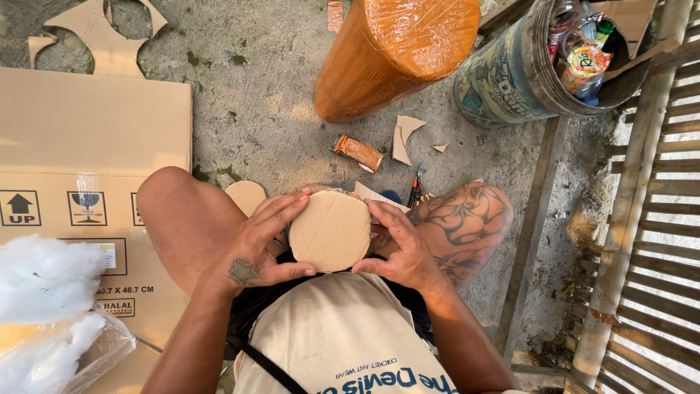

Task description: The person cuts a circular piece of cardboard with scissors, places it on a cardboard cylinder, and secures it with orange tape. They then trim the excess tape and cardboard edges to fit the cylinder.

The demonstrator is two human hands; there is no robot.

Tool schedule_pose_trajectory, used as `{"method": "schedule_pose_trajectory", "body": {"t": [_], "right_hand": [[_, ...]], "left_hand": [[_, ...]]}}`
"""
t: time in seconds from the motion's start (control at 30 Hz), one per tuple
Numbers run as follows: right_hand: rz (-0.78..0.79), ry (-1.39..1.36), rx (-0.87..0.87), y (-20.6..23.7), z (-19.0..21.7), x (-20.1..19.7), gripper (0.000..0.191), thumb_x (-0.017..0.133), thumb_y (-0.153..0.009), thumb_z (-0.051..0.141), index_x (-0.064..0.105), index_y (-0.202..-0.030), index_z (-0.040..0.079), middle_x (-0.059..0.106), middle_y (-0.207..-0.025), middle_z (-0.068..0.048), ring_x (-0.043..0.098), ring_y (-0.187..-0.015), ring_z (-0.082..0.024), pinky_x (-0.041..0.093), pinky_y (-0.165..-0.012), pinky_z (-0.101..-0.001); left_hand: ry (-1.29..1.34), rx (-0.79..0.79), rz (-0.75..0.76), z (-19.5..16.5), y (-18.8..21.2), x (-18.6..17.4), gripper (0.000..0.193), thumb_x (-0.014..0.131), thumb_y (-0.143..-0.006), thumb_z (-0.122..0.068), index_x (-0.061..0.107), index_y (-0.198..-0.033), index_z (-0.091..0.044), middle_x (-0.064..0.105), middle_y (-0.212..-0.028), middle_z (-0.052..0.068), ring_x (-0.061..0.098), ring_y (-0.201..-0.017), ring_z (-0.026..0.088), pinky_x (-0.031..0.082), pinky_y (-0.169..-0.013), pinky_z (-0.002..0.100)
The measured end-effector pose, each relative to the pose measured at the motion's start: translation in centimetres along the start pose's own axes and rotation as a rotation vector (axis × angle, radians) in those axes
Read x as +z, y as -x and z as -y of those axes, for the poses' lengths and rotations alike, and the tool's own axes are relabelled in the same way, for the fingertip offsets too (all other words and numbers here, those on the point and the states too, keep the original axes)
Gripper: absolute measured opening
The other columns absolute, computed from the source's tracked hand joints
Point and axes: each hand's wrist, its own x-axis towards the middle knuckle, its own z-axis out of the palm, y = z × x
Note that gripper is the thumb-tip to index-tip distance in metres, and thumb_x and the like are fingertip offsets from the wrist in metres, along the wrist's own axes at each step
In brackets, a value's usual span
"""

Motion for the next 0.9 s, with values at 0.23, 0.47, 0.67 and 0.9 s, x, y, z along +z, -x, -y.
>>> {"method": "schedule_pose_trajectory", "body": {"t": [0.23,0.47,0.67,0.9], "right_hand": [[-0.007,-0.050,-0.089,-0.5,-0.4,0.1,0.097,0.097,-0.067,0.029,0.046,-0.146,0.008,0.045,-0.157,-0.018,0.052,-0.143,-0.029,0.058,-0.102,-0.0396],[0.016,-0.188,-0.066,0.3,-1.5,0.4,0.093,0.096,-0.072,0.022,0.043,-0.148,0.009,0.043,-0.160,-0.018,0.050,-0.146,-0.029,0.058,-0.110,-0.0421],[0.021,-0.202,-0.122,0.2,-2.0,0.5,0.087,0.096,-0.073,0.022,0.044,-0.142,0.011,0.041,-0.161,-0.020,0.047,-0.149,-0.030,0.057,-0.110,-0.0412],[-0.008,-0.060,-0.212,0.1,-1.9,0.1,0.076,0.096,-0.070,0.023,0.049,-0.129,0.009,0.048,-0.156,-0.022,0.049,-0.147,-0.032,0.046,-0.119,-0.0448]], "left_hand": [[0.110,0.023,0.031,0.5,-0.3,-0.7,0.100,0.090,-0.072,-0.041,0.043,-0.152,-0.004,0.050,-0.157,0.016,0.052,-0.140,0.035,0.044,-0.116,0.045],[0.089,0.059,0.096,0.8,-0.3,-0.9,0.094,0.082,-0.081,-0.037,0.038,-0.156,-0.002,0.044,-0.161,0.018,0.045,-0.146,0.038,0.034,-0.122,0.049],[0.130,0.026,0.092,1.1,0.2,-0.7,0.083,0.074,-0.089,-0.032,0.036,-0.157,-0.002,0.043,-0.163,0.017,0.043,-0.147,0.038,0.034,-0.123,0.049],[0.202,0.015,0.075,1.7,0.9,-0.1,0.068,0.063,-0.098,-0.022,0.037,-0.158,-0.003,0.040,-0.166,0.015,0.042,-0.148,0.036,0.035,-0.123,0.048]]}}
